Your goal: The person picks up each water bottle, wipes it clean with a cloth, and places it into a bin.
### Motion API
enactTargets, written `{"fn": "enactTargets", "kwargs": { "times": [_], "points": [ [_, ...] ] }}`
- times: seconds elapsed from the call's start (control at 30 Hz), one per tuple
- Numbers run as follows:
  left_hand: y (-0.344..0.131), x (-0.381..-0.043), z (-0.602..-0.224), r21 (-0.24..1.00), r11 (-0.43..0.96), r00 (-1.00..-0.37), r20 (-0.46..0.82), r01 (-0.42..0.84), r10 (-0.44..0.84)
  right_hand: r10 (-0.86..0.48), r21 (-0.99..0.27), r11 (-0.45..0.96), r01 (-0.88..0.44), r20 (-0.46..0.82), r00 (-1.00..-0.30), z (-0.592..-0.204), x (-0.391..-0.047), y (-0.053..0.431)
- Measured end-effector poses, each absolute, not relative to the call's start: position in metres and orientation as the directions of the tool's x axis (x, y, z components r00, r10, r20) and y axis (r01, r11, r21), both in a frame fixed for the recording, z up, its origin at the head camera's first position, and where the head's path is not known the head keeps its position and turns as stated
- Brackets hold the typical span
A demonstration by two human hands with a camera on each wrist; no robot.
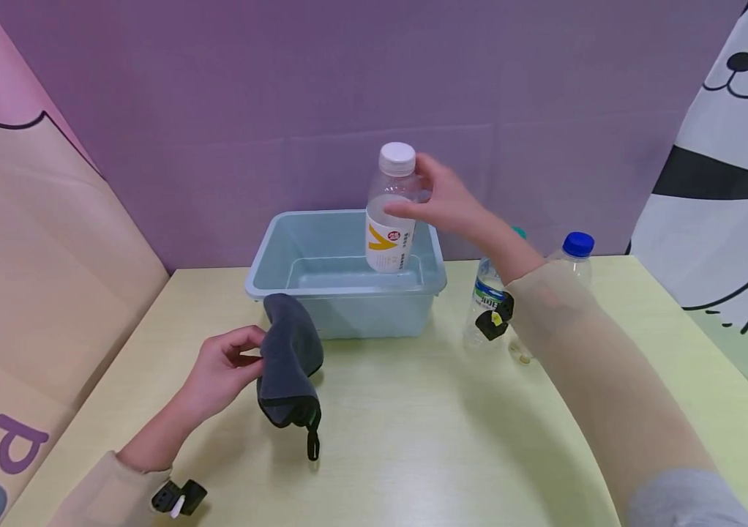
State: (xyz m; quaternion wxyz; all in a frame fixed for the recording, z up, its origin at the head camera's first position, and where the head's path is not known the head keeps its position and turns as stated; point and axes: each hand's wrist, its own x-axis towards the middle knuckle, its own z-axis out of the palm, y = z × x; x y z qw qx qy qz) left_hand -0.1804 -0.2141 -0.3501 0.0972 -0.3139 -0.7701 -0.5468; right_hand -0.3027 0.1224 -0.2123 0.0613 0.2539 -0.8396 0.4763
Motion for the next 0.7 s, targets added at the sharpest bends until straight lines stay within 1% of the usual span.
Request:
{"fn": "enactTargets", "kwargs": {
  "times": [0.2, 0.43, 0.7],
  "points": [
    [-0.219, -0.18, -0.351, 0.778, 0.19, -0.777, 0.506, 0.599, 0.375, -0.424, -0.767, 0.434, -0.474, 0.29, -0.858, -0.22, -0.315, 0.095],
    [-0.226, -0.178, -0.352, 0.78, 0.19, -0.781, 0.51, 0.597, 0.36, -0.456, -0.764, 0.472, -0.439, 0.215, -0.864, -0.235, -0.321, 0.064],
    [-0.235, -0.175, -0.349, 0.778, 0.206, -0.789, 0.51, 0.593, 0.344, -0.507, -0.791, 0.43, -0.434, 0.186, -0.842, -0.252, -0.327, 0.045]
  ]
}}
